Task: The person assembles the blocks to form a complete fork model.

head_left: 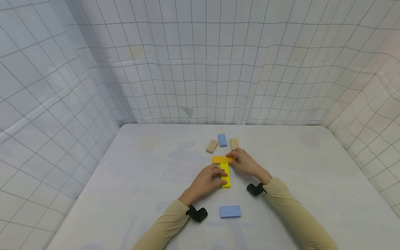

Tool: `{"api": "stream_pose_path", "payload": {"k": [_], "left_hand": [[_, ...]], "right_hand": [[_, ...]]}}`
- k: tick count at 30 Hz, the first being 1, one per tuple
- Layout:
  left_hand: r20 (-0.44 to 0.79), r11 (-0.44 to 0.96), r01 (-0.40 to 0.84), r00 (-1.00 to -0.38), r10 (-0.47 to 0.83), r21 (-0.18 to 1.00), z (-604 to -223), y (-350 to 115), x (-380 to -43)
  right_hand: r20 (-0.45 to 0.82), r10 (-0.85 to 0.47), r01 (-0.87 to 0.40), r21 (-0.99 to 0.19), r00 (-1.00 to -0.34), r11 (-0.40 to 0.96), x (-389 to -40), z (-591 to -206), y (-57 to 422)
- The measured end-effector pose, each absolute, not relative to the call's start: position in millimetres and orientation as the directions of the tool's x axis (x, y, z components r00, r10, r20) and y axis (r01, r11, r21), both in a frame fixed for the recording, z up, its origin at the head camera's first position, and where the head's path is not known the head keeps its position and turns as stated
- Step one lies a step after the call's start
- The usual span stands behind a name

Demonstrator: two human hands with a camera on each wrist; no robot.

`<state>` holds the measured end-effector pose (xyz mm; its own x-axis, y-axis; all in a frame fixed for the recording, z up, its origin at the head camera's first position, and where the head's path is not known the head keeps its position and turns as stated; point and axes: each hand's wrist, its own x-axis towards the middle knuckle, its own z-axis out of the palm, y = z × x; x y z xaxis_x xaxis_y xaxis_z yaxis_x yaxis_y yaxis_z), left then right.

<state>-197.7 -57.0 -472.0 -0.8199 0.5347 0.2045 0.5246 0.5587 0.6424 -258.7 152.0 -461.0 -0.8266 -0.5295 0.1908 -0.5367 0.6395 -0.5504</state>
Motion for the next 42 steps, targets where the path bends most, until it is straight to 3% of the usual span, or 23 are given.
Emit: {"api": "stream_pose_path", "payload": {"k": [13,19,25,33,37,42], "left_hand": [[0.208,0.559,0.506,-0.834,0.511,0.656,-475.2,-56.4,-197.4],[0.209,0.547,0.495,-0.84,0.501,0.675,-475.9,-55.2,-198.3],[0.214,0.537,0.49,-0.842,0.496,0.686,-476.6,-56.0,-198.4],[0.232,0.519,0.497,-0.839,0.492,0.695,-479.0,-57.0,-199.5],[0.246,0.514,0.506,-0.836,0.491,0.693,-480.4,-57.2,-200.1],[0.244,0.508,0.497,-0.84,0.484,0.703,-481.6,-56.7,-200.6]], "right_hand": [[0.197,-0.563,-0.567,-0.542,-0.803,0.62,-259.4,-462.6,157.9],[0.212,-0.527,-0.541,-0.574,-0.823,0.615,-253.3,-462.0,162.3],[0.256,-0.49,-0.552,-0.446,-0.833,0.705,-227.4,-452.9,161.3],[0.331,-0.554,-0.644,-0.332,-0.764,0.689,-184.4,-442.1,163.7],[0.258,-0.591,-0.642,-0.382,-0.765,0.665,-168.7,-441.4,164.8],[0.064,-0.657,-0.577,-0.546,-0.751,0.607,-154.4,-440.9,167.0]]}}
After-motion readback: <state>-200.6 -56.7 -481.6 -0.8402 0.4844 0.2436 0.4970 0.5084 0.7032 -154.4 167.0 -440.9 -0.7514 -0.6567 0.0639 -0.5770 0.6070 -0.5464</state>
